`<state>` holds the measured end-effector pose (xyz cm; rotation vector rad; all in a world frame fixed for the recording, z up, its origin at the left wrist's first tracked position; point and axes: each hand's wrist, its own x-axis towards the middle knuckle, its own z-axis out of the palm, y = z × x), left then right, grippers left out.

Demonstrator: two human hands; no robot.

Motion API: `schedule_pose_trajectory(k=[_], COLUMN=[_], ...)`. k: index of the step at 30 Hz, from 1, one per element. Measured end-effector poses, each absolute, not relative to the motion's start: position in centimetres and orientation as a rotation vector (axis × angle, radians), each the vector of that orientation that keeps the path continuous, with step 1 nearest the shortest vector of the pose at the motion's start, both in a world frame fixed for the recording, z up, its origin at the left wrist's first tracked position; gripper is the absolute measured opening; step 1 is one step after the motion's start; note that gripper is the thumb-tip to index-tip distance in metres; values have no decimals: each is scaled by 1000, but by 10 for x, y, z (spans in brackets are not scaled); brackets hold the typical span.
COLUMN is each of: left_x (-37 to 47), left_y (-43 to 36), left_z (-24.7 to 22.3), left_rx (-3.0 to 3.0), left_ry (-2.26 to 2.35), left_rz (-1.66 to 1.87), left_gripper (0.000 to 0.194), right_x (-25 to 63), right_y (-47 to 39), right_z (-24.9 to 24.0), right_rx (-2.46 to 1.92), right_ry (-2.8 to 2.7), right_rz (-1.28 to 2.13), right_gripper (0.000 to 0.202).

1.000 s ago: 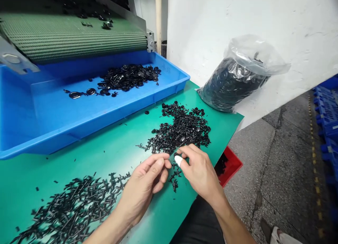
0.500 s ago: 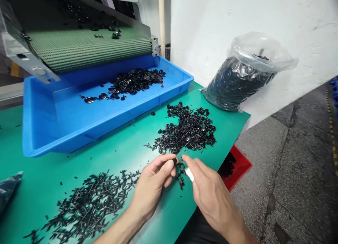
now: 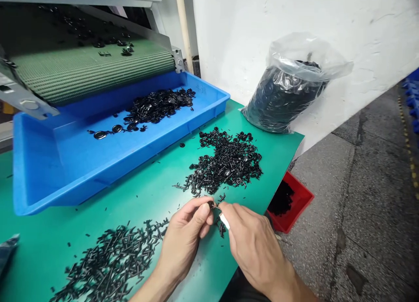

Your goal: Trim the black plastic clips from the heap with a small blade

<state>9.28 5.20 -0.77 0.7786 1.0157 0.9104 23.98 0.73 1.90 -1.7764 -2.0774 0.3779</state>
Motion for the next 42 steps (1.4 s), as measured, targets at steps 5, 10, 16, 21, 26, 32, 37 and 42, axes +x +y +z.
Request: schedule_pose_trajectory(k=[5, 10, 16, 21, 26, 32, 37, 42], left_x=[92, 92, 90, 88, 87, 89, 92, 96], left_y=[50, 48, 52, 54, 59, 64, 60, 55], left_z=[-11, -6, 6, 0, 1, 7, 6, 6], left_rx=[853, 947, 1293, 1156, 836, 632, 652, 737], left_ry=[1078, 1195, 1196, 1254, 1070, 916, 920, 938], left_rz=[882, 857, 928, 826, 865, 889, 820, 815], left_gripper=[29, 32, 14, 24, 15, 14, 35, 28], right_x=[236, 229, 250, 268, 272, 264, 260, 250], right_y=[7, 5, 23, 34, 40, 52, 42, 28], right_z=[17, 18, 25, 19, 11, 5, 3, 10], right_rx=[-1801, -1841, -1688, -1805, -1906, -1965, -1714, -1394], right_ry=[-2091, -2053, -2053, -1945, -1828, -1917, -1828, -1812], right_rz=[370, 340, 831, 775, 420, 271, 398, 489], right_gripper=[26, 21, 25, 24, 27, 23, 27, 31])
